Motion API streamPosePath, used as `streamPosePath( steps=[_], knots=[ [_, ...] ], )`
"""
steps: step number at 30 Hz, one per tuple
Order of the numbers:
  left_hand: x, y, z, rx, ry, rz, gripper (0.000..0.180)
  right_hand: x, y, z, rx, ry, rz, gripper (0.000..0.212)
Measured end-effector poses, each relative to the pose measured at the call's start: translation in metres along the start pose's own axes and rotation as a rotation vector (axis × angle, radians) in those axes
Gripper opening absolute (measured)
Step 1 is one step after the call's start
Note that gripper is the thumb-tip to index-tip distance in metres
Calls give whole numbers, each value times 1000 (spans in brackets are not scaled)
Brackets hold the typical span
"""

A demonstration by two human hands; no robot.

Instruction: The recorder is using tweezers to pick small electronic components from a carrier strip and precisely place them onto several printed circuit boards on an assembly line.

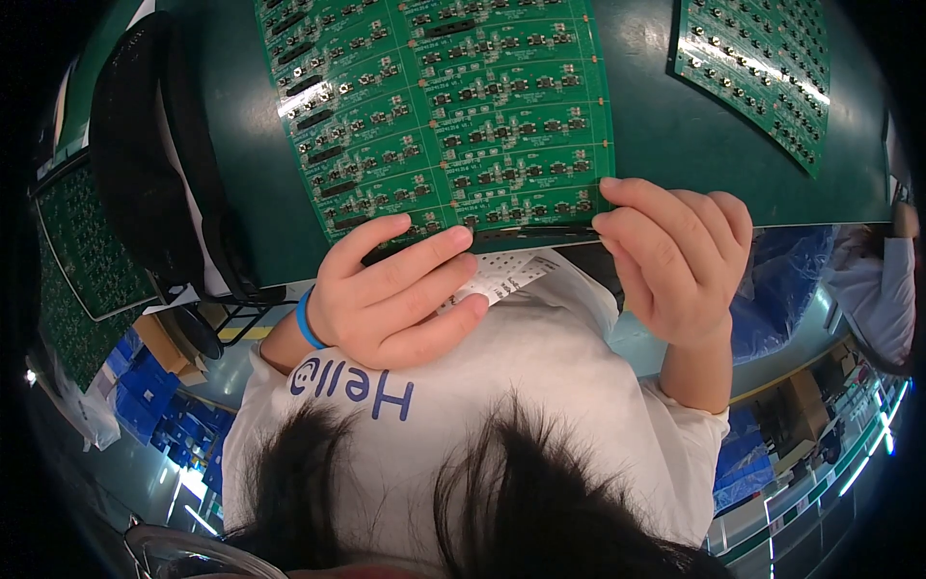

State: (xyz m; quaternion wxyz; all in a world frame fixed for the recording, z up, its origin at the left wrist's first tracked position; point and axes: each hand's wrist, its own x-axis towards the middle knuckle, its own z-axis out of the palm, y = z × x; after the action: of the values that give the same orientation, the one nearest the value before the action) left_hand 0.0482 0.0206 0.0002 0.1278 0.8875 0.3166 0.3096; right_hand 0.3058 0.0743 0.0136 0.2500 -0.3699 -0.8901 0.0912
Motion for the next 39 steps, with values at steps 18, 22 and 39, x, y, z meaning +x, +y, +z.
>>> streamPosePath(
  steps=[18, 22, 39],
  knots=[
    [0, -2, -1, -16, -12, -5, 18, 2, 0, 1, 1, 4, -6, 13],
    [-1, -1, -1, -12, -11, -4, 18, 1, -1, 1, -1, 6, -4, 14],
    [0, -1, 0, -5, 8, 9, 16, 1, 0, 0, -6, -2, -7, 14]
  ],
)
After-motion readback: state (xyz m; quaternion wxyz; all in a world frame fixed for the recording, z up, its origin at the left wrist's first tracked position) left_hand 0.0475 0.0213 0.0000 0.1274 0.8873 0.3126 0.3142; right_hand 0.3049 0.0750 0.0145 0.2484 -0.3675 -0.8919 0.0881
